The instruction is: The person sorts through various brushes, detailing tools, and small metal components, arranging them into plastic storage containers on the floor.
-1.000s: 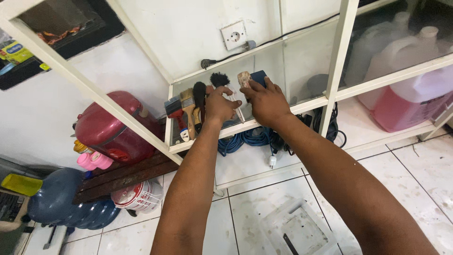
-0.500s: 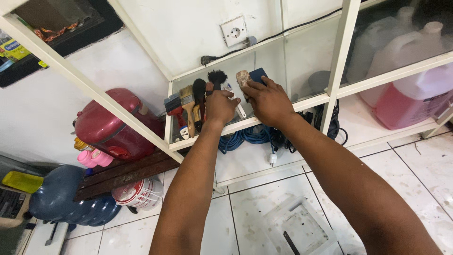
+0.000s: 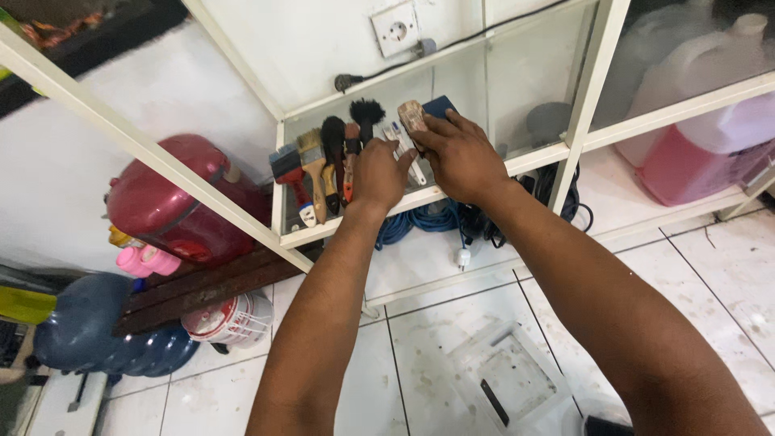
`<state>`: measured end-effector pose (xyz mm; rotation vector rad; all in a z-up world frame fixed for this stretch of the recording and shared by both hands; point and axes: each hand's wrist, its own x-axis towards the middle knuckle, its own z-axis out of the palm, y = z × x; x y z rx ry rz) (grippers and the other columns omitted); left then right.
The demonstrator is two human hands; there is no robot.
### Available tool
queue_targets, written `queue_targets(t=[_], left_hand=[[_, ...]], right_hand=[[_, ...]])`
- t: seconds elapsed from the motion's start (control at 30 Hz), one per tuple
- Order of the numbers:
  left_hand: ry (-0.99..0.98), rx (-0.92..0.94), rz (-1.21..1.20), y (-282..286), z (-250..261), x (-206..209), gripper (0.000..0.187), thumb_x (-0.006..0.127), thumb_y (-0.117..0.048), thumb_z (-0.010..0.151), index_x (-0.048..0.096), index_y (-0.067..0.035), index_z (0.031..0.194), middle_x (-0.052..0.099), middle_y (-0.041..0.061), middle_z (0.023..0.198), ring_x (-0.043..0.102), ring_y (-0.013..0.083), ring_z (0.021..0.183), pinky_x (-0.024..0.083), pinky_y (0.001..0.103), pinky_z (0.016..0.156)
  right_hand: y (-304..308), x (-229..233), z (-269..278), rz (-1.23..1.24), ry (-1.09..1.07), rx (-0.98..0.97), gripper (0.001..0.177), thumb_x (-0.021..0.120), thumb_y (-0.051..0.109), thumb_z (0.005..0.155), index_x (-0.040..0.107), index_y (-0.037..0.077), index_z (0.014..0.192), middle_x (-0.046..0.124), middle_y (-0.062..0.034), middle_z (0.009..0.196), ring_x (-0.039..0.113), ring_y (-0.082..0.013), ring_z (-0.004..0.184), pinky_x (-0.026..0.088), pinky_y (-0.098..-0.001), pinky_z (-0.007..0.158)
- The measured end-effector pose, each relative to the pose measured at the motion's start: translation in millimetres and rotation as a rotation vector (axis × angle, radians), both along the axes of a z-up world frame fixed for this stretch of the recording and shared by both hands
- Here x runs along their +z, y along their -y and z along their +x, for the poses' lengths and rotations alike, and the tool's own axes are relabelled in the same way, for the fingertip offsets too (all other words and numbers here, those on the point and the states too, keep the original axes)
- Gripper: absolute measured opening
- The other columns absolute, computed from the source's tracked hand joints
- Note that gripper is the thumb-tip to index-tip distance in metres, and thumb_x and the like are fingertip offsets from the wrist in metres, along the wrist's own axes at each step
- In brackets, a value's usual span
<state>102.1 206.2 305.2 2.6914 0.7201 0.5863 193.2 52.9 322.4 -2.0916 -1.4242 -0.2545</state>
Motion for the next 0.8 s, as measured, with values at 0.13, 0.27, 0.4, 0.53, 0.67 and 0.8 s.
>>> queue_targets(t=[0.13, 0.27, 0.4, 0.53, 0.67, 0.8], left_hand=[[0.001, -0.032, -0.022, 39, -22, 47, 0.043, 0.055, -0.03, 0.101, 0.065, 0.006, 0.123, 0.065, 0.025, 0.112, 0.064, 0.0424, 0.112, 0.045, 0.054, 0.099], [0.0, -0.03, -0.103, 38, -23, 46, 0.045, 0.051, -0.028, 0.104, 0.059, 0.009, 0.128, 0.062, 0.028, 0.117, 0.061, 0.0441, 0.114, 0.045, 0.054, 0.101], [-0.003, -0.007, -0.049, 30, -20, 30, 0.047, 0.051, -0.033, 0.103, 0.06, 0.005, 0.129, 0.063, 0.022, 0.115, 0.064, 0.0413, 0.109, 0.044, 0.055, 0.101], [0.008, 0.004, -0.057, 34, -18, 30, 0.045, 0.053, -0.032, 0.101, 0.061, 0.004, 0.127, 0.063, 0.022, 0.114, 0.065, 0.0421, 0.108, 0.049, 0.055, 0.095], [0.041, -0.019, -0.07, 36, -21, 32, 0.044, 0.05, -0.03, 0.103, 0.06, 0.005, 0.128, 0.062, 0.021, 0.113, 0.066, 0.0396, 0.106, 0.053, 0.05, 0.091], [0.033, -0.016, -0.09, 30, -21, 35, 0.044, 0.053, -0.03, 0.1, 0.062, 0.005, 0.125, 0.063, 0.021, 0.11, 0.066, 0.0423, 0.104, 0.054, 0.051, 0.088]], right_hand=[[4, 11, -6, 0.013, 0.028, -0.001, 0.032, 0.052, 0.012, 0.099, 0.065, 0.019, 0.128, 0.057, -0.0143, 0.14, 0.044, -0.045, 0.136, 0.038, -0.0626, 0.107], [7, 11, -13, -0.001, 0.014, -0.063, 0.032, 0.052, 0.013, 0.099, 0.066, 0.019, 0.126, 0.054, -0.0134, 0.143, 0.043, -0.0424, 0.138, 0.034, -0.0626, 0.11], [4, 6, -20, -0.079, 0.043, -0.153, 0.038, 0.05, 0.013, 0.099, 0.058, 0.026, 0.133, 0.049, -0.0126, 0.145, 0.042, -0.0404, 0.139, 0.036, -0.0609, 0.111], [7, 4, -34, -0.101, 0.043, -0.239, 0.044, 0.053, 0.014, 0.099, 0.051, 0.028, 0.14, 0.045, -0.0146, 0.147, 0.04, -0.0442, 0.138, 0.037, -0.0624, 0.11], [7, 8, -45, -0.146, 0.021, -0.289, 0.049, 0.05, 0.013, 0.1, 0.045, 0.03, 0.145, 0.044, -0.0142, 0.148, 0.037, -0.0449, 0.14, 0.035, -0.0634, 0.111], [6, 16, -52, -0.196, -0.018, -0.297, 0.053, 0.046, 0.013, 0.1, 0.039, 0.034, 0.149, 0.043, -0.0117, 0.15, 0.033, -0.0424, 0.144, 0.03, -0.064, 0.114]])
